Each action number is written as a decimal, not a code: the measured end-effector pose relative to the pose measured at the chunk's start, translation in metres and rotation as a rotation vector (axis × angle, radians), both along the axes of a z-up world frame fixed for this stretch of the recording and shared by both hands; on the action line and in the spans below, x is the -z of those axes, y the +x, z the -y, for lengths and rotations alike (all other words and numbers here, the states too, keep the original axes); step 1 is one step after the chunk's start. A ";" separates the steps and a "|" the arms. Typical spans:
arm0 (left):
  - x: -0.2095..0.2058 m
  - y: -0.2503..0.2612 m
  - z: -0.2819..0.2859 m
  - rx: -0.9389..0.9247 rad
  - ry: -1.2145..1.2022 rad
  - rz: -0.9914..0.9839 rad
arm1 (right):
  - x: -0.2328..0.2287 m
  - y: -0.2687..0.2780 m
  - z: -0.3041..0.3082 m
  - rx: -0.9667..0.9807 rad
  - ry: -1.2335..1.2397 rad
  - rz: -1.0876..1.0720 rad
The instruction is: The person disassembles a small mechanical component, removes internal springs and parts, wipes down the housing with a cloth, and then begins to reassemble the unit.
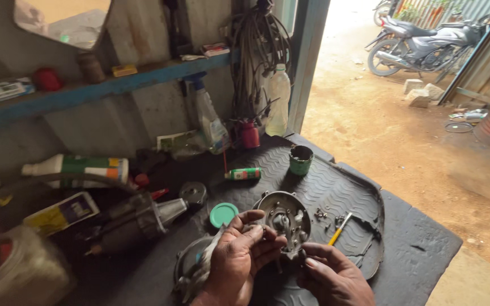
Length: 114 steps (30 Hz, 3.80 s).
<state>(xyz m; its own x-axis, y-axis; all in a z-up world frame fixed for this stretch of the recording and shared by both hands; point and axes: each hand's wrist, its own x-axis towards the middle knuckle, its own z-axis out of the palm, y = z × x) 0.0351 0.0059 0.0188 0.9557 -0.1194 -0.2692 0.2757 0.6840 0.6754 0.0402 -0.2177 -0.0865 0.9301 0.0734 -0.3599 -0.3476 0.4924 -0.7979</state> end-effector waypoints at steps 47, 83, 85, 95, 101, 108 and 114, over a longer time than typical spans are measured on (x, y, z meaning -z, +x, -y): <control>-0.029 -0.005 0.026 -0.080 0.864 0.329 | -0.060 0.000 -0.021 0.056 -0.132 0.485; 0.046 -0.011 0.102 0.150 1.500 1.056 | 0.078 -0.002 0.096 0.476 -0.338 0.287; 0.052 0.014 0.122 0.293 1.708 1.049 | 0.087 0.002 0.105 0.461 -0.324 0.305; 0.087 0.074 0.166 0.514 1.953 0.783 | 0.099 0.007 0.112 0.458 -0.350 0.316; 0.051 0.065 0.164 0.623 2.000 0.713 | 0.101 0.009 0.110 0.477 -0.365 0.349; 0.018 0.067 0.141 0.491 1.857 0.792 | 0.101 0.008 0.113 0.454 -0.306 0.321; -0.017 0.066 0.039 -0.077 1.659 1.043 | 0.096 0.002 0.108 0.438 -0.328 0.381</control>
